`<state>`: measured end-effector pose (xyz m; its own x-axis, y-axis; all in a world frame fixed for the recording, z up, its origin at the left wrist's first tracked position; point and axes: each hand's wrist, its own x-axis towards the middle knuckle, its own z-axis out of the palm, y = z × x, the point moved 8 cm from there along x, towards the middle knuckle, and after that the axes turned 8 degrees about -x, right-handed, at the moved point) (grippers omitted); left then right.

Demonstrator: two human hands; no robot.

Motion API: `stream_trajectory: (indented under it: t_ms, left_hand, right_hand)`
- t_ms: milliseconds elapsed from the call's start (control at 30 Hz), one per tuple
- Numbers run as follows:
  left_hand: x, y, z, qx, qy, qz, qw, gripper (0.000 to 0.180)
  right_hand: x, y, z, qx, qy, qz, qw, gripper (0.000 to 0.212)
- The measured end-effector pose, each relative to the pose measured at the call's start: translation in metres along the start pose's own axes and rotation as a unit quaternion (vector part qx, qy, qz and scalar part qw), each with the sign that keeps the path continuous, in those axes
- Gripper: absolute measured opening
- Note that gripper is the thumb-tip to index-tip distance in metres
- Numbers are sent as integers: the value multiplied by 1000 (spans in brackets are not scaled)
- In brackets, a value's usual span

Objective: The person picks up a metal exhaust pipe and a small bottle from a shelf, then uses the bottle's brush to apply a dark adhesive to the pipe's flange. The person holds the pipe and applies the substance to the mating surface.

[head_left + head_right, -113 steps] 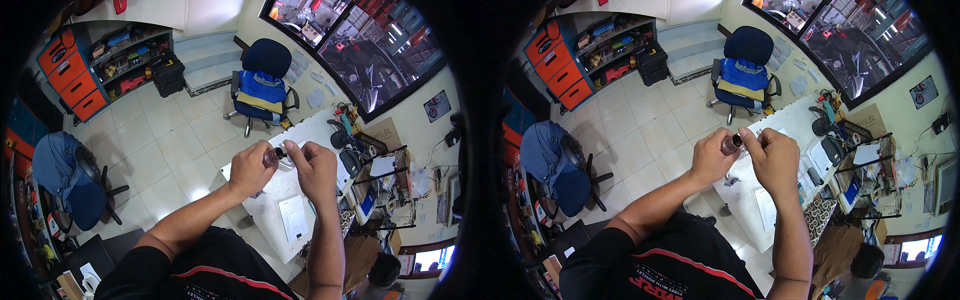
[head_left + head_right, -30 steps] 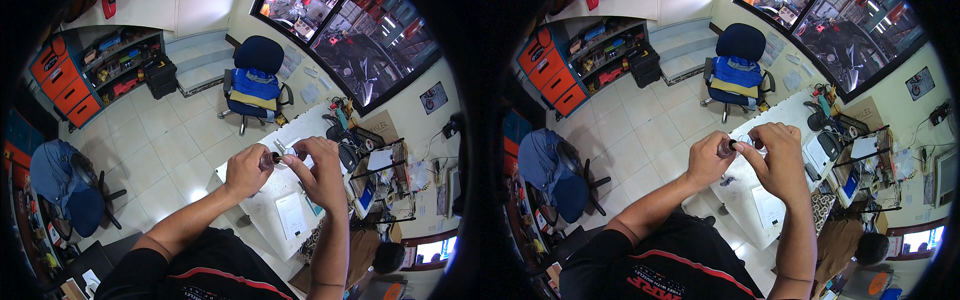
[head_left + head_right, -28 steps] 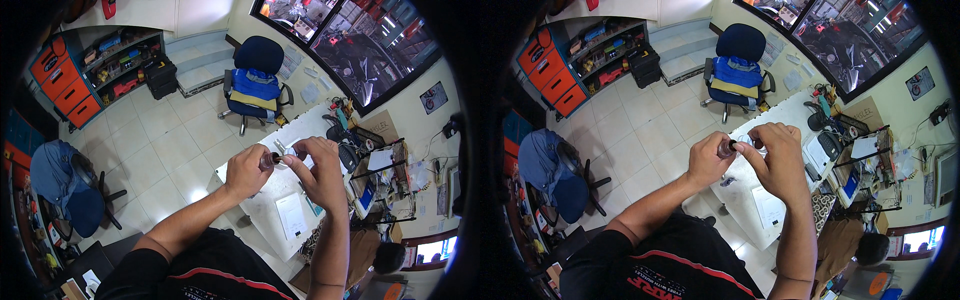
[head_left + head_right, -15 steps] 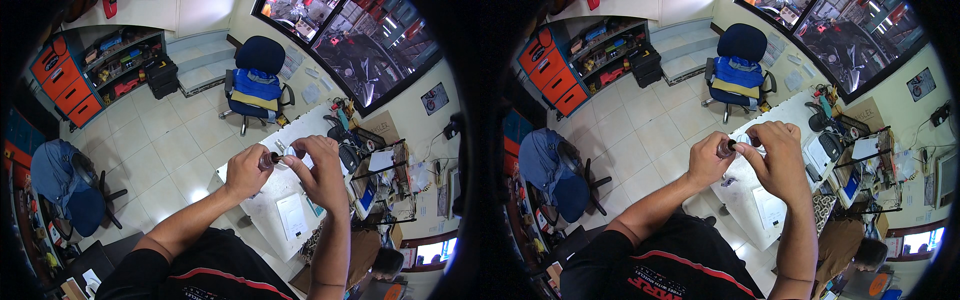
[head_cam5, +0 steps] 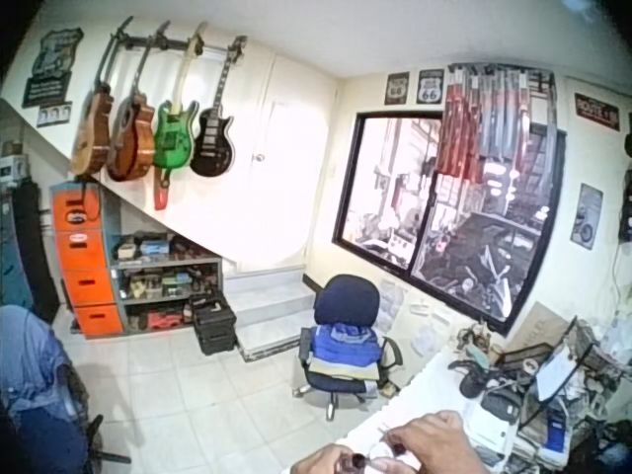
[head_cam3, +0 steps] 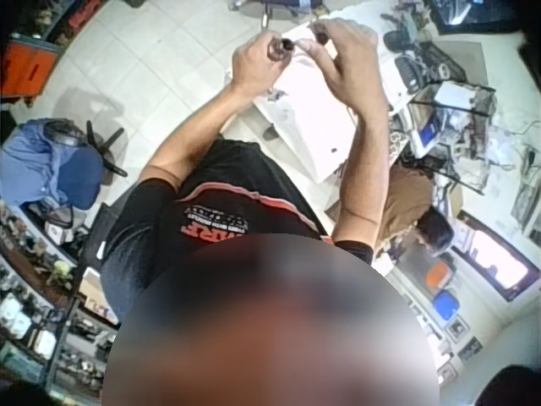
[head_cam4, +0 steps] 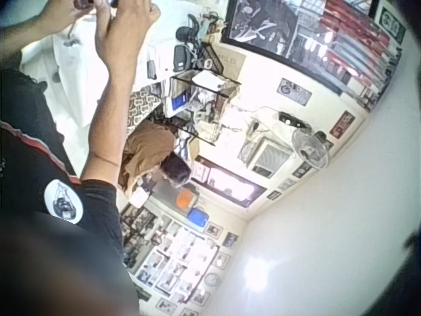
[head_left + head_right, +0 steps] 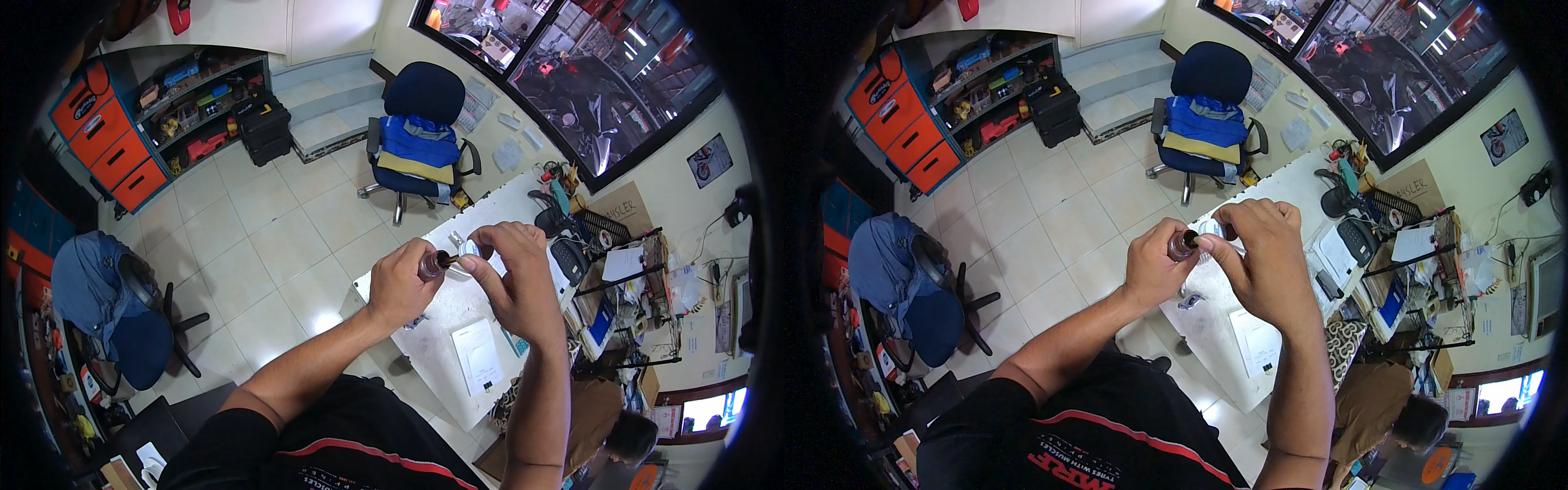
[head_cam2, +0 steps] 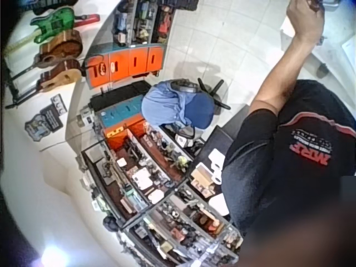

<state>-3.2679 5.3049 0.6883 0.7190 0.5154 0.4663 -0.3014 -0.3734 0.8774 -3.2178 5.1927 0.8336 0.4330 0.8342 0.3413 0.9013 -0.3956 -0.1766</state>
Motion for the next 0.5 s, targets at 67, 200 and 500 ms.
stream_trajectory:
  t_ms: [67,200,500]
  left_hand:
    - [1,-1,1,-2,-2,-6,1000,26]
    - [1,-2,1,-3,4,-15,1000,26]
    - [2,-3,-1,-4,5,-25,1000,26]
  right_hand:
    - [1,1,1,-7,-2,0,1000,35]
    - [2,0,1,-8,0,-5,1000,35]
    - [6,-2,0,-14,-5,-7,1000,34]
